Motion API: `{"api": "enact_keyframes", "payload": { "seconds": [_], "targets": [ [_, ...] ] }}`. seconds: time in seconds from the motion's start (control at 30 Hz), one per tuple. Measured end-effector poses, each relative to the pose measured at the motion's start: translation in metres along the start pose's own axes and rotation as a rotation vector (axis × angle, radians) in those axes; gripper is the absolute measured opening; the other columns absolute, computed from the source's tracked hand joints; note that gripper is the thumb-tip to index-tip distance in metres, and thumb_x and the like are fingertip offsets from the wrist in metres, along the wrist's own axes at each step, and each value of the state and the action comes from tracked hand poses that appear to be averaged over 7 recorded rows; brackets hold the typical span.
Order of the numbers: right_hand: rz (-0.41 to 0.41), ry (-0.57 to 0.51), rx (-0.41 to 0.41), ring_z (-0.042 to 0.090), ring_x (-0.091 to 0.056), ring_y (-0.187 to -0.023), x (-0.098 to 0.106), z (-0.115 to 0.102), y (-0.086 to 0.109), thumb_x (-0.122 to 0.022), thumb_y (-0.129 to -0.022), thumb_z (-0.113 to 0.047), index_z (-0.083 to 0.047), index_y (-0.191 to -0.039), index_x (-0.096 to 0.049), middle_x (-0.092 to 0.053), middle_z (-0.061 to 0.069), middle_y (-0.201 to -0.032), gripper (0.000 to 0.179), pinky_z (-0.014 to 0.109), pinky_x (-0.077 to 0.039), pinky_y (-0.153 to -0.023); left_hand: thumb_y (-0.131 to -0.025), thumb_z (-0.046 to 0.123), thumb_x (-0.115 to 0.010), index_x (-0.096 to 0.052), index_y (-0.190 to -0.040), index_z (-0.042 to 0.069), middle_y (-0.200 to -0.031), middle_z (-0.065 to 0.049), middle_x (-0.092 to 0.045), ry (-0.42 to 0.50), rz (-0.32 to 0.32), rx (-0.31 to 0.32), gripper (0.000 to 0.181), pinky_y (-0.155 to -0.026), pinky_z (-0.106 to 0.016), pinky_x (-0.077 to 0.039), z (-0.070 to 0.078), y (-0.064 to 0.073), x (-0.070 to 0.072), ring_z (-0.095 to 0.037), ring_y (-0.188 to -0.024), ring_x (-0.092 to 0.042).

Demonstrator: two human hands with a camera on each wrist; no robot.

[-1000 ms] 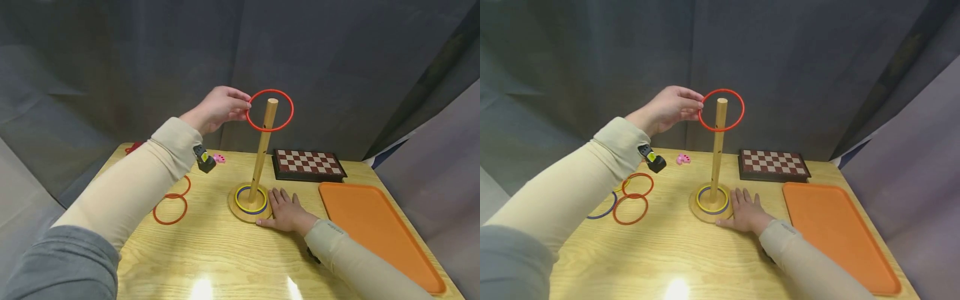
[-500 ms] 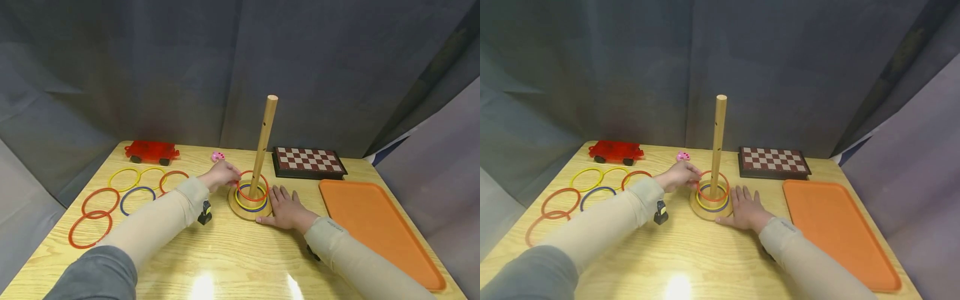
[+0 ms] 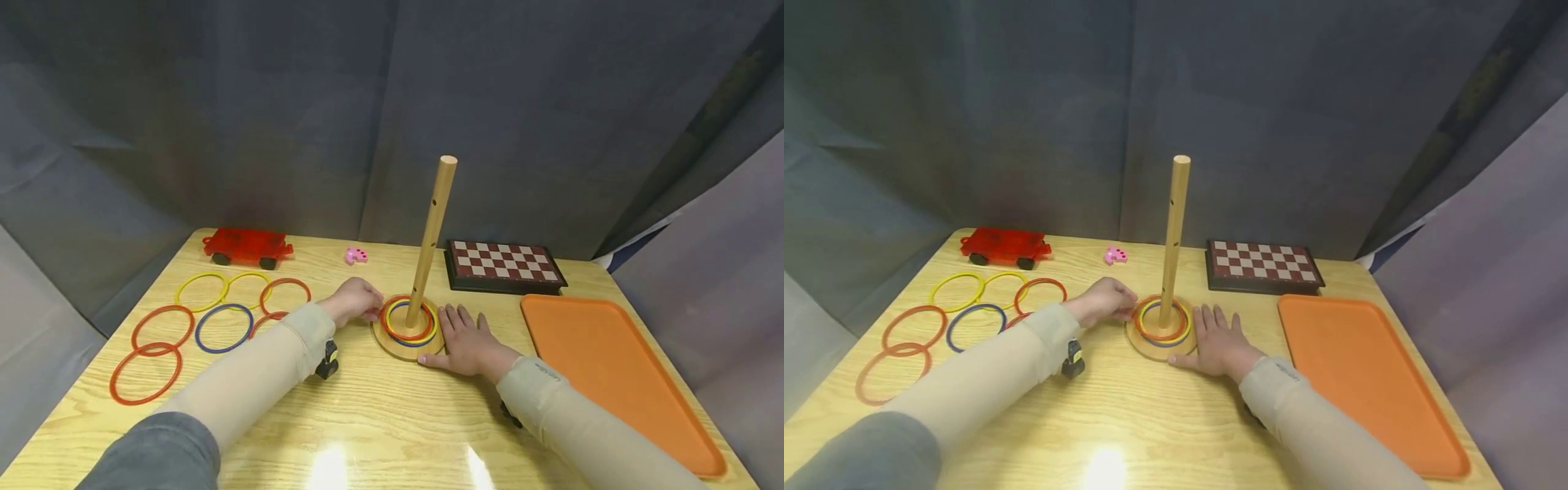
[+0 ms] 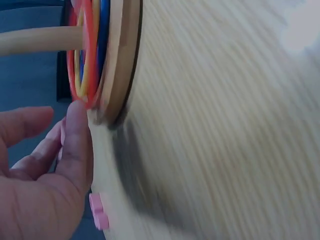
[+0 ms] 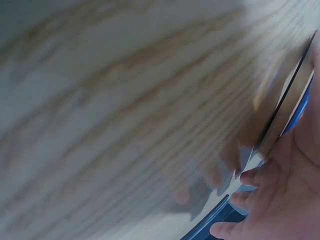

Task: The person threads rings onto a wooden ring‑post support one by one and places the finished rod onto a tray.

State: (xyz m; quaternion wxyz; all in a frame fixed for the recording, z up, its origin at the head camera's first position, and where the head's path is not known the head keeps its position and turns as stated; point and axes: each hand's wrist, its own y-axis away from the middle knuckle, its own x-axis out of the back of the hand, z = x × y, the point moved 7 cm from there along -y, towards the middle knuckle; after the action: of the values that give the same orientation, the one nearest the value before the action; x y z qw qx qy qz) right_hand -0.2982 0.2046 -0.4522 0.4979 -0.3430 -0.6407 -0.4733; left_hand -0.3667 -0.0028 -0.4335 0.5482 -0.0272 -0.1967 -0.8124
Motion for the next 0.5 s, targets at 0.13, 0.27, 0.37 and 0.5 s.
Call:
{"api": "enact_keyframes", "payload": {
  "seconds": [0.13, 0.27, 0.37, 0.5],
  "targets": [
    [0.007, -0.008, 0.005, 0.05, -0.015, -0.152, 0.0, -0.001, -0.001, -0.051, -0.093, -0.078, 0.006, -0.162, -0.016, -0.017, 0.029, -0.166, 0.114, 0.074, -0.015, -0.116, -0.104, -0.001, -0.054, -0.059, -0.129, -0.018, -0.119, -0.029, -0.064, 0.02, -0.015, -0.055, 0.031, -0.09, -0.036, -0.059, -0.001, 0.014, 0.023, -0.033, -0.101, -0.068],
    [0.006, -0.002, 0.001, 0.049, -0.015, -0.152, 0.0, 0.0, -0.001, -0.05, -0.093, -0.078, 0.006, -0.162, -0.016, -0.016, 0.029, -0.166, 0.114, 0.074, -0.014, -0.117, -0.106, 0.002, -0.053, -0.051, -0.137, -0.019, -0.128, -0.033, -0.059, 0.065, -0.015, -0.128, 0.038, -0.097, -0.038, -0.057, -0.001, 0.036, 0.067, -0.04, -0.115, -0.062],
    [0.006, -0.003, 0.002, 0.049, -0.014, -0.152, 0.0, 0.0, -0.001, -0.051, -0.093, -0.078, 0.006, -0.162, -0.015, -0.016, 0.029, -0.166, 0.114, 0.073, -0.014, -0.117, -0.106, 0.005, -0.054, -0.049, -0.14, -0.018, -0.123, -0.024, -0.064, 0.072, 0.017, -0.183, 0.041, -0.095, -0.033, -0.057, -0.005, 0.059, 0.113, -0.03, -0.109, -0.065],
    [0.019, -0.013, 0.014, 0.05, -0.016, -0.151, 0.001, -0.001, 0.0, -0.053, -0.093, -0.076, 0.007, -0.161, -0.017, -0.018, 0.03, -0.165, 0.113, 0.075, -0.016, -0.116, -0.108, 0.007, -0.051, -0.041, -0.142, -0.021, -0.113, -0.002, -0.067, 0.093, 0.05, -0.229, 0.045, -0.091, -0.025, -0.057, -0.017, 0.094, 0.175, -0.01, -0.1, -0.067]
  ]
}}
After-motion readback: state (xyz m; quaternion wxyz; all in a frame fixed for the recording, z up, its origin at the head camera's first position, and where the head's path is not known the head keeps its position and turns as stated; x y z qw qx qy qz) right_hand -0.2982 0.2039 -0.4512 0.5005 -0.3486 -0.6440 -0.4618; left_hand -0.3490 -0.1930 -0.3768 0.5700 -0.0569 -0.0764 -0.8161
